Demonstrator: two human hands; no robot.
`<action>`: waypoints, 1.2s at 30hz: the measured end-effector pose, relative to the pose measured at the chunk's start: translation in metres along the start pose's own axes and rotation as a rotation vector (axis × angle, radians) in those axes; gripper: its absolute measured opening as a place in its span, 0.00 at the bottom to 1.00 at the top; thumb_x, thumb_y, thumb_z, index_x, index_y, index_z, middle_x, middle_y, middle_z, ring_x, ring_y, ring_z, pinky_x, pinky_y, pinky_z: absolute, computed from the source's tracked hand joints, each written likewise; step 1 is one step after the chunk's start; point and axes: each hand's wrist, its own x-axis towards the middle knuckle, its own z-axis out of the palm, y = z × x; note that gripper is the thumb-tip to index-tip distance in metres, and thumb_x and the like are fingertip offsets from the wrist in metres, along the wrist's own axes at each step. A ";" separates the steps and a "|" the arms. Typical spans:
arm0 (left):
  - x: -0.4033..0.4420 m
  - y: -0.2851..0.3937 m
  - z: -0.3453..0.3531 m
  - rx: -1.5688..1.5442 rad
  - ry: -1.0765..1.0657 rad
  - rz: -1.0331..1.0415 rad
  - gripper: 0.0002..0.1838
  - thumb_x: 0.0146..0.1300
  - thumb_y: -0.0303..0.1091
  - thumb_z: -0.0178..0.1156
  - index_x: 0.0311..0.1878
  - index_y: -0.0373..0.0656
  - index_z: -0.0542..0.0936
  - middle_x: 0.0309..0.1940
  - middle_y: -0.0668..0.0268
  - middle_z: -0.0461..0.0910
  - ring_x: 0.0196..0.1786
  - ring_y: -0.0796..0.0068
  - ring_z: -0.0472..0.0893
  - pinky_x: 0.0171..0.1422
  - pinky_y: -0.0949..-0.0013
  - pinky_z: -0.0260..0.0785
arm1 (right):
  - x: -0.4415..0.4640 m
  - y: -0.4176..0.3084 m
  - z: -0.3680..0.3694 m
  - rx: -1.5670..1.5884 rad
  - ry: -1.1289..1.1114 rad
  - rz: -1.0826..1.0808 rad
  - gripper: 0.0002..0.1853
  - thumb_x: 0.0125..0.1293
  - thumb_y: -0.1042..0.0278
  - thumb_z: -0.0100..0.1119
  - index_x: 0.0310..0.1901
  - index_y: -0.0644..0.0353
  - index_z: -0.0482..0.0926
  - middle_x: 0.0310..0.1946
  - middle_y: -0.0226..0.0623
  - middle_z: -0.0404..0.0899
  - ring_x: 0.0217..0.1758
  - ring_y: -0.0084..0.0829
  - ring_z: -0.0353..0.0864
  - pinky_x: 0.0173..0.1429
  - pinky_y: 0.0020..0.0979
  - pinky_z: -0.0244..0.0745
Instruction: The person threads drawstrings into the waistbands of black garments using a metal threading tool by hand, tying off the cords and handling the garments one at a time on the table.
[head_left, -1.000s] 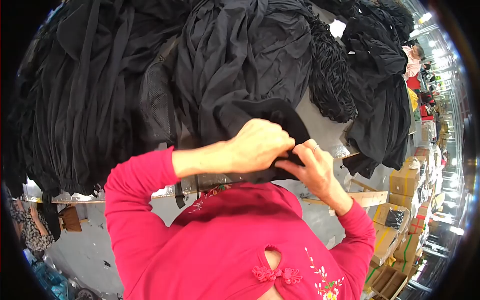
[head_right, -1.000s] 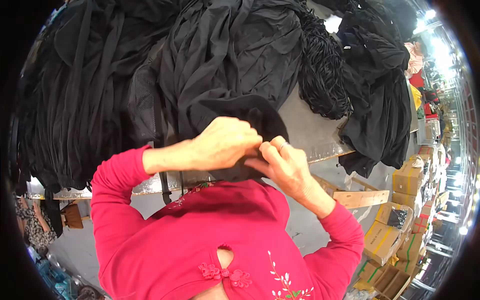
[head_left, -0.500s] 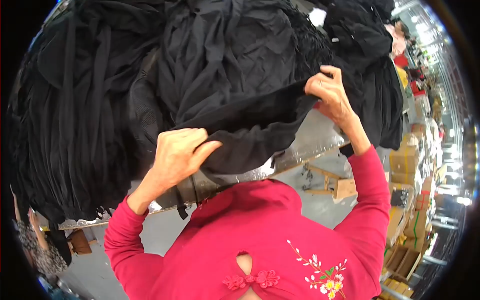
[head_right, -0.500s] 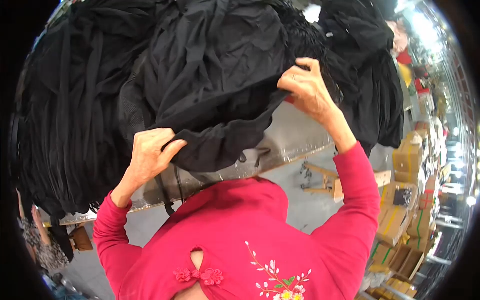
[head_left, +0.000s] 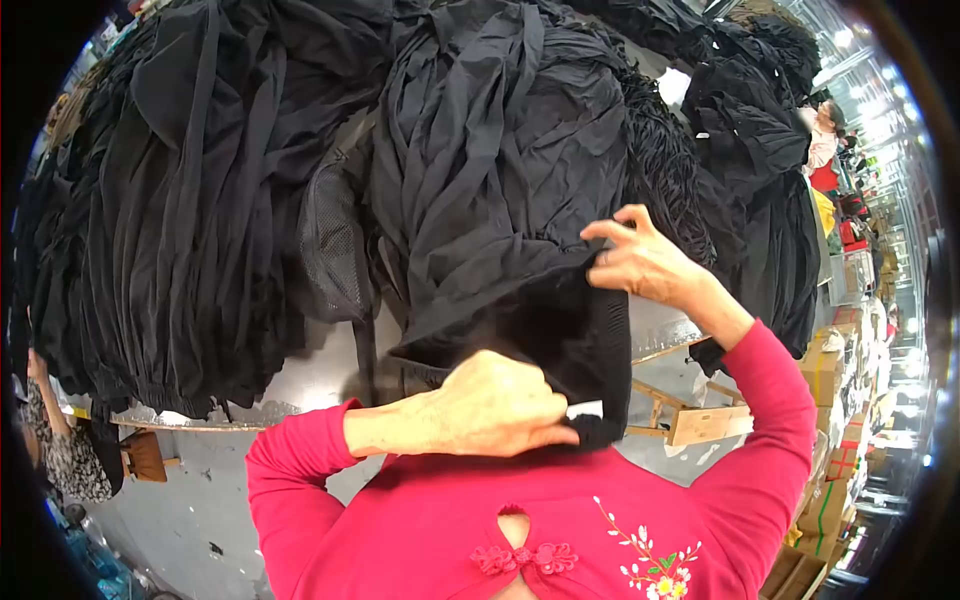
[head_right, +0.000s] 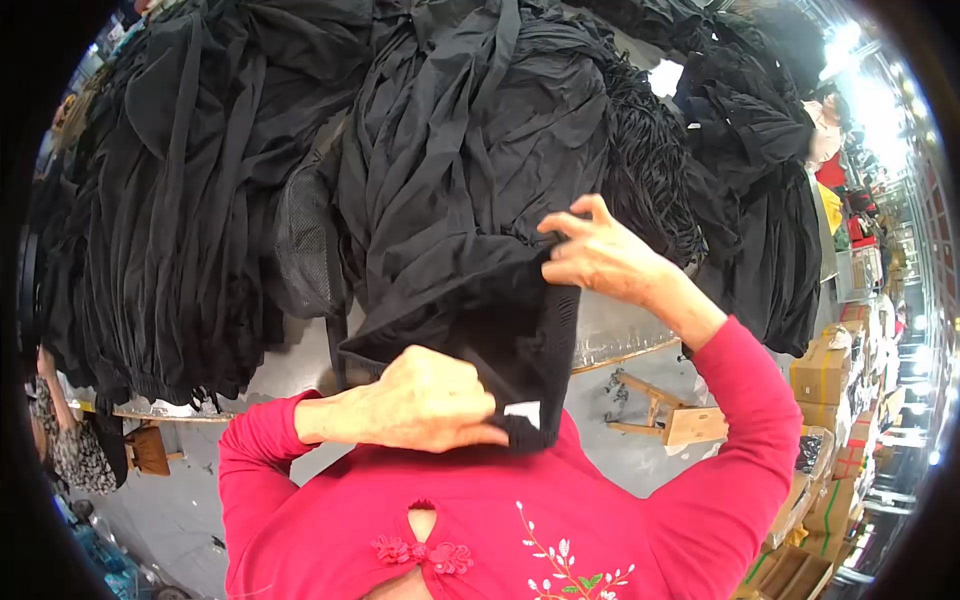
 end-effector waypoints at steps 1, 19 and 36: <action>0.000 0.002 -0.003 0.003 -0.007 0.010 0.21 0.45 0.41 0.68 0.15 0.44 0.65 0.11 0.68 0.61 0.15 0.71 0.67 0.17 0.69 0.58 | 0.005 0.008 0.001 -0.035 0.041 0.007 0.04 0.47 0.66 0.55 0.27 0.48 0.73 0.21 0.20 0.71 0.52 0.29 0.68 0.54 0.40 0.56; -0.021 0.003 -0.110 -0.261 0.226 0.383 0.19 0.53 0.45 0.61 0.17 0.45 0.68 0.17 0.67 0.67 0.19 0.69 0.69 0.23 0.70 0.61 | 0.138 0.040 -0.022 0.044 0.266 -0.102 0.13 0.42 0.64 0.65 0.32 0.46 0.74 0.28 0.22 0.73 0.38 0.28 0.71 0.38 0.30 0.66; -0.066 0.048 -0.154 0.159 1.133 0.233 0.14 0.56 0.39 0.53 0.18 0.45 0.66 0.15 0.68 0.64 0.19 0.76 0.66 0.23 0.71 0.56 | 0.114 0.027 0.023 0.586 0.443 0.166 0.18 0.39 0.57 0.71 0.29 0.58 0.77 0.24 0.32 0.71 0.30 0.32 0.72 0.34 0.30 0.66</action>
